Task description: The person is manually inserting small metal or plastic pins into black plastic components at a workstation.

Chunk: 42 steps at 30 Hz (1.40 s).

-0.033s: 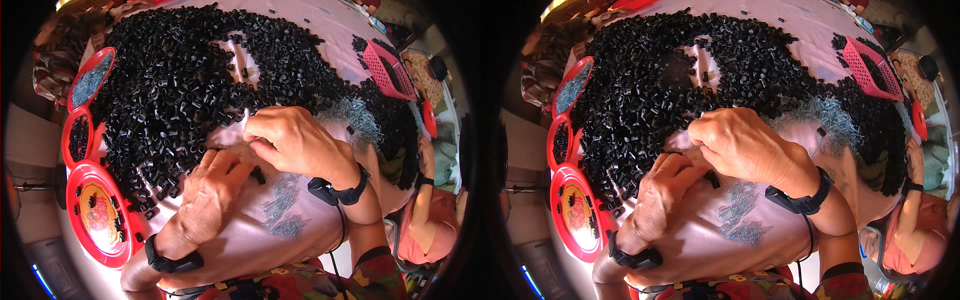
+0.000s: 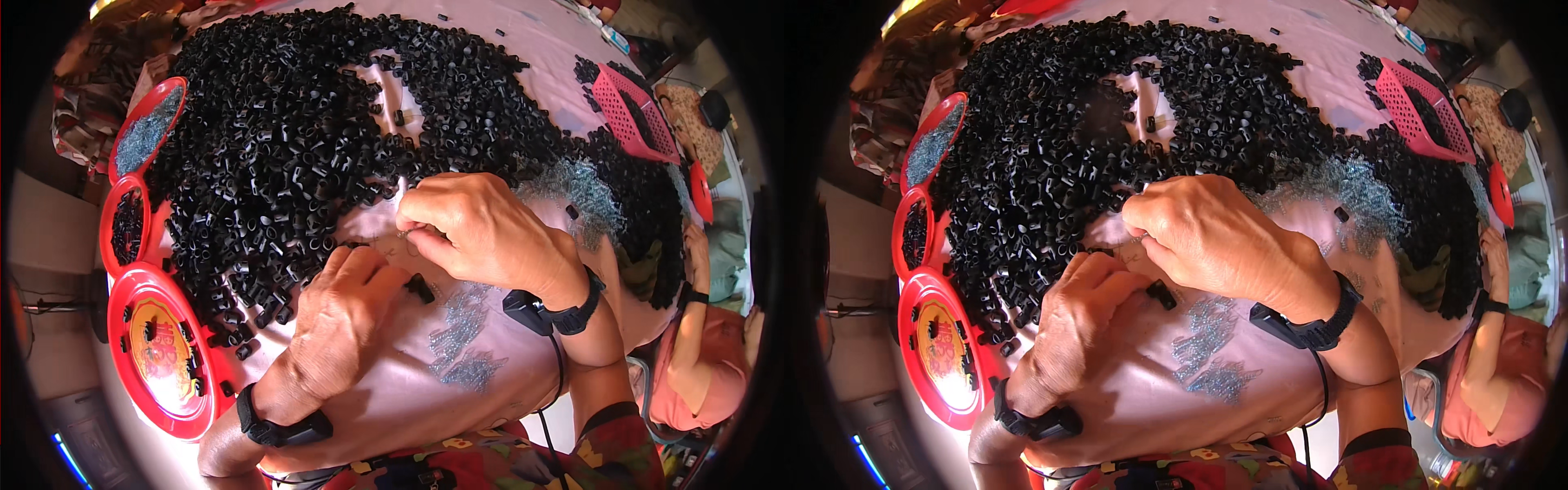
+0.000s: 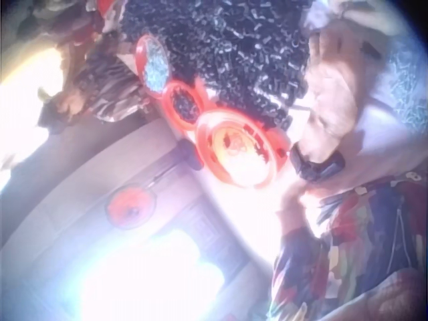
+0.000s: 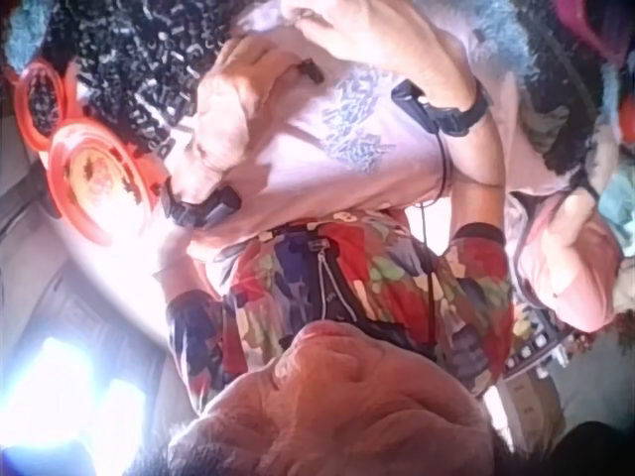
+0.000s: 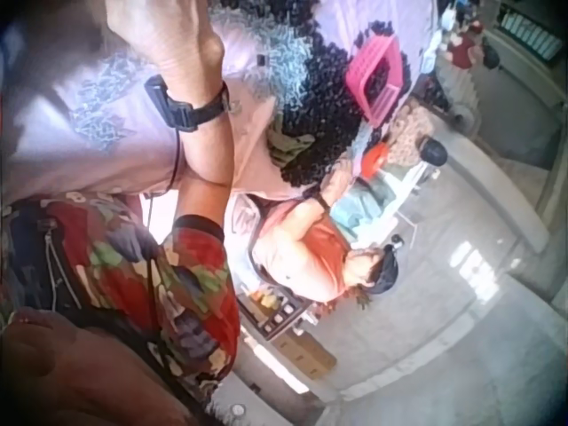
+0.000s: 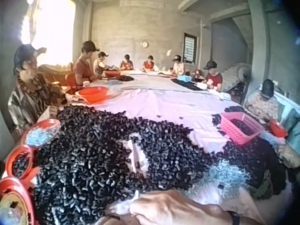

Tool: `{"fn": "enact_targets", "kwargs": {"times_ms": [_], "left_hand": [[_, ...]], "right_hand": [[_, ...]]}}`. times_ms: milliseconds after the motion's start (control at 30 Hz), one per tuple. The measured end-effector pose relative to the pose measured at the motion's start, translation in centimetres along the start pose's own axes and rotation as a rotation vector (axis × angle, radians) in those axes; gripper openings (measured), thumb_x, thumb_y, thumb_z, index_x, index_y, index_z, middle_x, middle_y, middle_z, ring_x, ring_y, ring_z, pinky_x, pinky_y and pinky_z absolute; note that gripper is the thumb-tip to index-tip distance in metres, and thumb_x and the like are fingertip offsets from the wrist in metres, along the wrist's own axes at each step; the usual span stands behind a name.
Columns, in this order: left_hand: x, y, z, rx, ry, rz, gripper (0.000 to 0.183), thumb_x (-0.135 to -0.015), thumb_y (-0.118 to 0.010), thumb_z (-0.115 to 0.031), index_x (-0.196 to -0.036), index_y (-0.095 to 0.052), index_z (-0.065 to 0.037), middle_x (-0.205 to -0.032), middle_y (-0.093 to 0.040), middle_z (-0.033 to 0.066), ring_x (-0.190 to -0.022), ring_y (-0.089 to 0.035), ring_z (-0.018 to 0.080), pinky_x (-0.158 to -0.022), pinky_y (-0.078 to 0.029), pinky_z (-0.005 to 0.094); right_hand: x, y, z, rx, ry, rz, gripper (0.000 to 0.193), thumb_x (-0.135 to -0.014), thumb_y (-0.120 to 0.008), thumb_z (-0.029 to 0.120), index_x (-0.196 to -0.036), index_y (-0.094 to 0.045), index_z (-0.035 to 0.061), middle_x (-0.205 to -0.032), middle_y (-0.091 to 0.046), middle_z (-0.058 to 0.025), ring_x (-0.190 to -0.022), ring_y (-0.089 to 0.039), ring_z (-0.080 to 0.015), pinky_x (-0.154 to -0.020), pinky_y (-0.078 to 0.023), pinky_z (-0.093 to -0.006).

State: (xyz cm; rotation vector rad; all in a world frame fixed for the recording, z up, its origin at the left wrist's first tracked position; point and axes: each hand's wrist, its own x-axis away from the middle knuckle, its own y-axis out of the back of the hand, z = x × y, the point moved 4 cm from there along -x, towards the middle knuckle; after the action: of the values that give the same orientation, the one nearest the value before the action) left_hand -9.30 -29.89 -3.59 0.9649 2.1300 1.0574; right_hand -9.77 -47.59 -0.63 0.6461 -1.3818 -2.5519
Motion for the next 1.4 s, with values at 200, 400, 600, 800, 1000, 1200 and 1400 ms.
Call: {"fn": "enact_targets", "kwargs": {"times_ms": [200, 400, 600, 800, 1000, 1200, 1400], "left_hand": [[-0.4, -0.1, -1.2, -0.014, -0.007, -0.01, 0.034, -0.08, -0.07, 0.0, -0.113, -0.069, -0.01, -0.105, -0.062, 0.0095, -0.097, -0.062, 0.031, -0.081, -0.057, 0.0415], [0.0, -0.6, -1.2, 0.038, -0.017, -0.027, 0.027, -0.082, -0.072, -0.004, -0.108, -0.066, -0.007, -0.106, -0.063, 0.0112, -0.097, -0.062, 0.033, -0.084, -0.055, 0.0432], [0.6, -0.4, -0.9, 0.197, 0.043, -0.026, 0.025, -0.083, -0.075, -0.006, -0.105, -0.064, -0.004, -0.103, -0.066, 0.0132, -0.097, -0.065, 0.0334, -0.081, -0.055, 0.0436], [2.3, 0.7, 1.2, 0.629, 0.312, -0.165, 0.038, -0.089, -0.076, 0.001, -0.126, -0.065, 0.0, -0.102, -0.071, 0.0078, -0.083, -0.068, 0.0123, -0.076, -0.054, 0.0253], [3.0, 0.2, 2.8, 1.383, 0.632, -0.181, 0.027, -0.102, -0.067, -0.009, -0.128, -0.065, 0.0, -0.102, -0.074, 0.0059, -0.081, -0.068, 0.0091, -0.064, -0.051, 0.0215], [3.3, 0.0, 2.9, 1.498, 0.658, -0.12, 0.026, -0.104, -0.064, -0.011, -0.128, -0.064, -0.001, -0.101, -0.075, 0.0077, -0.079, -0.07, 0.0098, -0.06, -0.049, 0.0204], [3.2, 0.1, 2.6, 1.553, 0.681, -0.115, 0.024, -0.106, -0.062, -0.011, -0.128, -0.063, -0.002, -0.106, -0.076, 0.01, -0.081, -0.072, 0.0113, -0.06, -0.05, 0.0203]], "right_hand": [[-0.1, -0.2, 0.3, -0.008, 0.025, -0.003, 0.01, -0.083, -0.066, 0.003, -0.081, -0.056, 0.0011, -0.077, -0.064, -0.0168, -0.076, -0.067, -0.0396, -0.068, -0.055, -0.0491], [-0.2, 0.0, 0.8, -0.032, 0.016, 0.008, 0.01, -0.084, -0.066, 0.003, -0.081, -0.057, 0.0009, -0.077, -0.064, -0.0166, -0.075, -0.066, -0.0394, -0.069, -0.055, -0.0488], [-0.1, 0.4, 1.1, -0.029, 0.026, -0.021, 0.009, -0.084, -0.067, 0.003, -0.085, -0.059, 0.0013, -0.078, -0.064, -0.0157, -0.077, -0.067, -0.0381, -0.069, -0.055, -0.0479], [-0.3, 0.8, 1.8, -0.084, 0.073, -0.056, 0.009, -0.084, -0.069, 0.002, -0.088, -0.06, 0.0021, -0.08, -0.065, -0.0143, -0.077, -0.068, -0.0373, -0.069, -0.055, -0.0467], [-0.3, 0.5, 2.9, -0.171, 0.109, -0.078, 0.01, -0.084, -0.071, 0.002, -0.088, -0.062, 0.0036, -0.081, -0.065, -0.0118, -0.076, -0.067, -0.0345, -0.066, -0.056, -0.0442], [-0.3, -0.2, 3.8, -0.185, 0.158, -0.108, 0.013, -0.081, -0.072, -0.002, -0.086, -0.062, 0.0048, -0.08, -0.064, -0.0091, -0.076, -0.067, -0.0323, -0.065, -0.056, -0.0422], [-0.2, -0.4, 4.0, -0.107, 0.17, -0.101, 0.014, -0.079, -0.072, -0.002, -0.086, -0.062, 0.0035, -0.08, -0.061, -0.0085, -0.076, -0.066, -0.0293, -0.064, -0.056, -0.0408]]}}
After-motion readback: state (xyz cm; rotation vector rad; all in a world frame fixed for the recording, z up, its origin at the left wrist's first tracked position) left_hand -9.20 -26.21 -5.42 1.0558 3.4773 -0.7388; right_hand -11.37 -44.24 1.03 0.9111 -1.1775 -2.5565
